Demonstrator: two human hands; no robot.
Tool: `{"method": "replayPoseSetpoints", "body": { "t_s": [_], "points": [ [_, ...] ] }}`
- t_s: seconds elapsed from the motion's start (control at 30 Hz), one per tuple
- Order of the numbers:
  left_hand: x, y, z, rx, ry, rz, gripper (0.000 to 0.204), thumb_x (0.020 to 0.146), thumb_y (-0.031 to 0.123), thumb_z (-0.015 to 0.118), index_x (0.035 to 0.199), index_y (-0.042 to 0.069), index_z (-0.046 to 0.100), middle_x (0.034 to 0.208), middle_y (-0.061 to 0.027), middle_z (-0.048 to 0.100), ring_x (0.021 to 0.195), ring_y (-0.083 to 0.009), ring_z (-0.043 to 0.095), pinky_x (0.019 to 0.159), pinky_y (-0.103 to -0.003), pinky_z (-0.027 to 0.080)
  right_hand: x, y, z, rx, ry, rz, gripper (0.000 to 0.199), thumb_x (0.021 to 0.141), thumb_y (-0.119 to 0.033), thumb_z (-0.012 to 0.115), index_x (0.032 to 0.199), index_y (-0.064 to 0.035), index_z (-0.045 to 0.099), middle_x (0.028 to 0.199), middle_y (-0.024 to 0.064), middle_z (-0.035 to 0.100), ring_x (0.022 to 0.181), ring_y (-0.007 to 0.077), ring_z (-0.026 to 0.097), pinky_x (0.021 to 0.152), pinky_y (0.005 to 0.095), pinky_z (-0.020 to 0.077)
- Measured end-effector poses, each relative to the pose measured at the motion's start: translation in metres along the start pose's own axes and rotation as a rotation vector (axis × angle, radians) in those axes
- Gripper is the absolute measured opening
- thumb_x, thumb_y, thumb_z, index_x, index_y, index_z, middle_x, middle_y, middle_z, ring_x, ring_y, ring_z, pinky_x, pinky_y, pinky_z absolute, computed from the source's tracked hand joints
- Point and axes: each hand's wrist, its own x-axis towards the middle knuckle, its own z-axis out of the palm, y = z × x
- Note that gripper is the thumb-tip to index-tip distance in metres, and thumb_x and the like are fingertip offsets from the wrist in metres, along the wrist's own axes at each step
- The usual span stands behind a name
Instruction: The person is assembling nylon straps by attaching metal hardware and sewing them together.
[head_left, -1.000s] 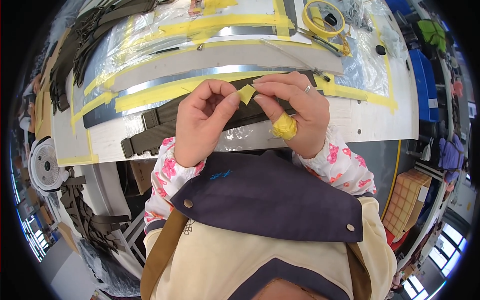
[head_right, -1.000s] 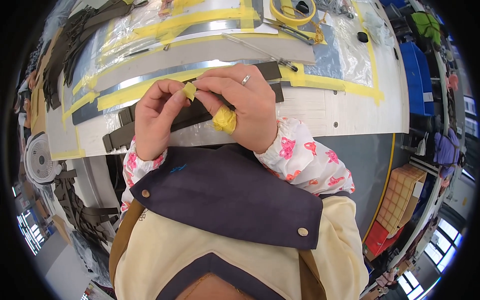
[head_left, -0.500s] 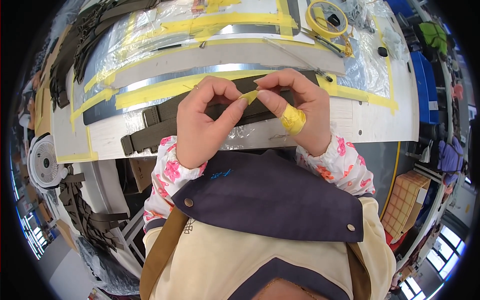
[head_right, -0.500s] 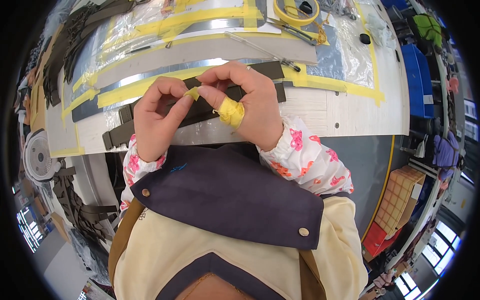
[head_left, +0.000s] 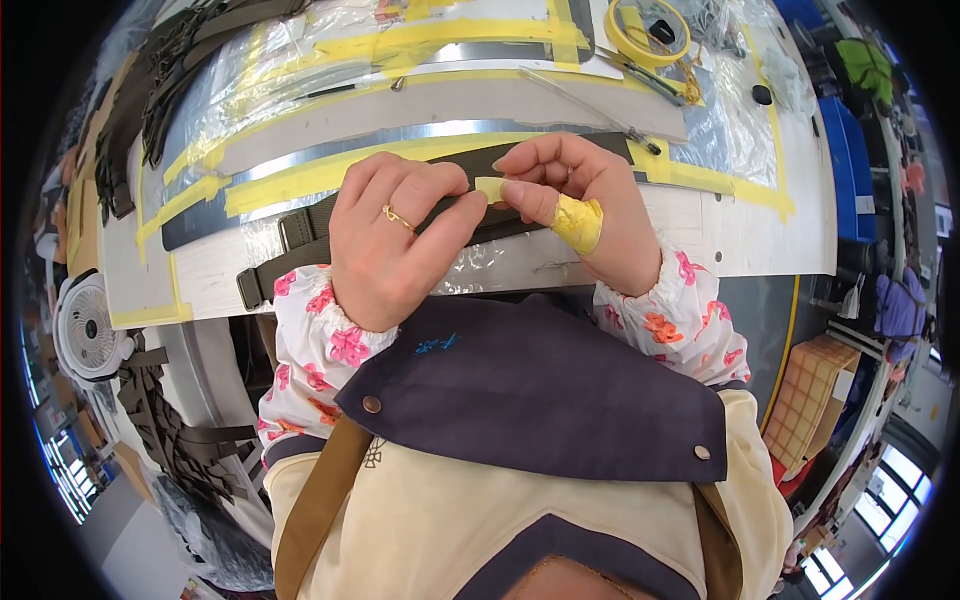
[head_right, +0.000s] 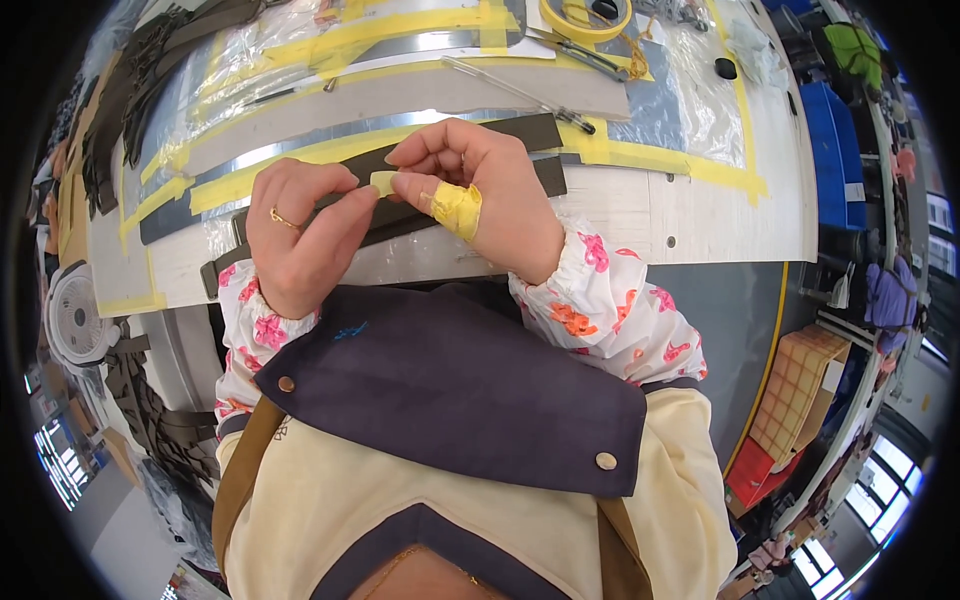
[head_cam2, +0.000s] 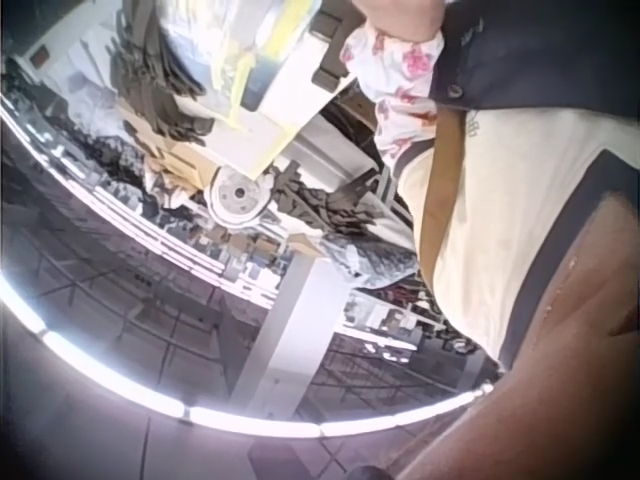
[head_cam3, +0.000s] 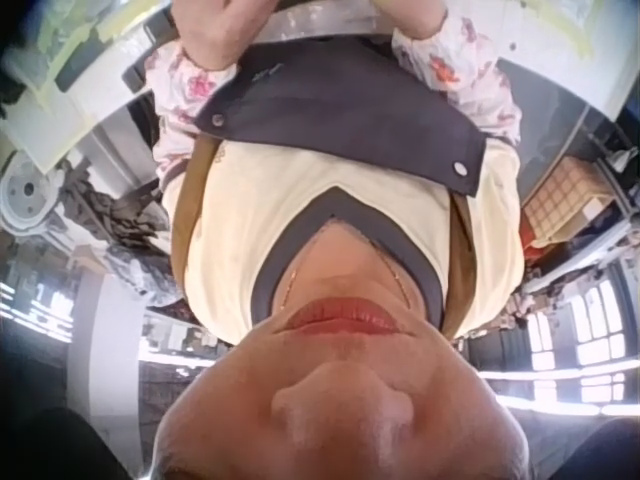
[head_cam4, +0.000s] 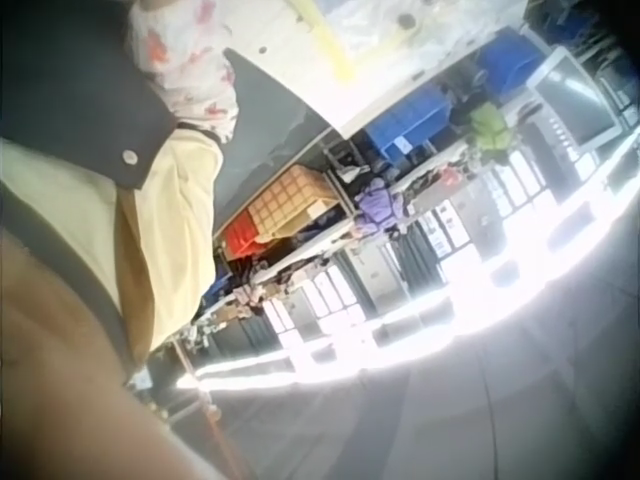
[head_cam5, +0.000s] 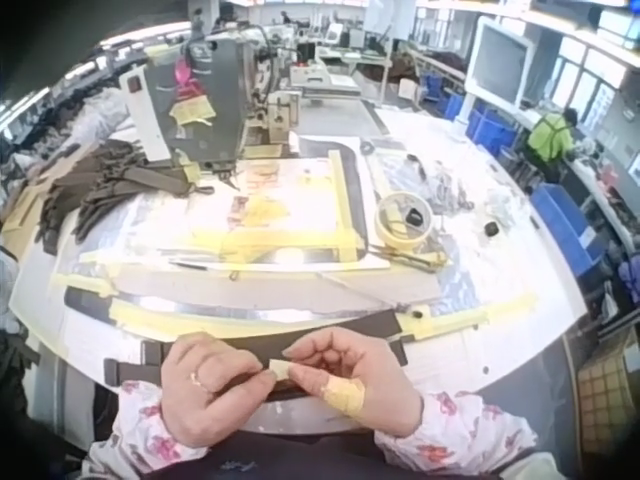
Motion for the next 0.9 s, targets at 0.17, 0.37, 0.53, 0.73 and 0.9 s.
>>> {"method": "replayPoseSetpoints", "body": {
  "t_s": [0.17, 0.37, 0.53, 0.73, 0.9],
  "points": [
    [-0.007, 0.005, 0.000, -0.171, 0.077, -0.210, 0.029, 0.057, 0.001, 0.071, 0.085, 0.006, 0.063, 0.081, -0.0040, 0.054, 0.069, -0.0205, 0.055, 0.060, -0.030, 0.045, -0.002, 0.000, -0.002, -0.012, -0.007, 0.019, 0.023, 0.079, -0.010, 0.064, 0.098, 0.0000, 0.055, 0.083, 0.0041, 0.062, 0.074, 0.0071, 0.056, 0.063, 0.0194, 0.0430],
    [-0.011, 0.006, 0.001, -0.401, 0.001, -0.293, 0.029, 0.059, 0.001, 0.074, 0.086, 0.008, 0.066, 0.082, -0.0047, 0.053, 0.069, -0.0158, 0.055, 0.058, -0.026, 0.045, -0.002, 0.001, -0.003, 0.067, -0.059, 0.036, 0.025, 0.079, -0.009, 0.064, 0.100, 0.0007, 0.054, 0.083, 0.0044, 0.061, 0.075, 0.0079, 0.057, 0.065, 0.0198, 0.0441],
    [-0.013, 0.008, 0.001, -0.498, -0.050, -0.388, 0.022, 0.062, -0.001, 0.072, 0.082, 0.006, 0.065, 0.081, -0.0052, 0.053, 0.067, -0.0154, 0.054, 0.058, -0.026, 0.045, -0.002, 0.001, -0.002, 0.040, -0.100, 0.078, 0.027, 0.079, -0.007, 0.064, 0.103, 0.0007, 0.053, 0.084, 0.0042, 0.060, 0.076, 0.0081, 0.057, 0.067, 0.0206, 0.0453],
    [-0.015, 0.015, 0.003, -0.594, -0.016, -0.581, 0.019, 0.063, 0.000, 0.071, 0.080, 0.005, 0.064, 0.079, -0.0051, 0.052, 0.066, -0.0157, 0.053, 0.057, -0.026, 0.044, -0.006, 0.000, 0.002, -0.087, -0.060, -0.022, 0.027, 0.080, -0.006, 0.063, 0.104, 0.0004, 0.052, 0.086, 0.0037, 0.060, 0.077, 0.0065, 0.056, 0.068, 0.0188, 0.0446],
    [-0.012, 0.022, -0.005, -0.317, -0.044, -0.448, 0.018, 0.064, -0.001, 0.071, 0.080, 0.006, 0.064, 0.079, -0.0062, 0.053, 0.066, -0.0145, 0.054, 0.059, -0.025, 0.044, -0.005, -0.002, 0.001, -0.160, -0.078, -0.030, 0.028, 0.080, -0.006, 0.063, 0.105, -0.0001, 0.052, 0.087, 0.0037, 0.060, 0.078, 0.0063, 0.055, 0.068, 0.0185, 0.0442]
  ]
}}
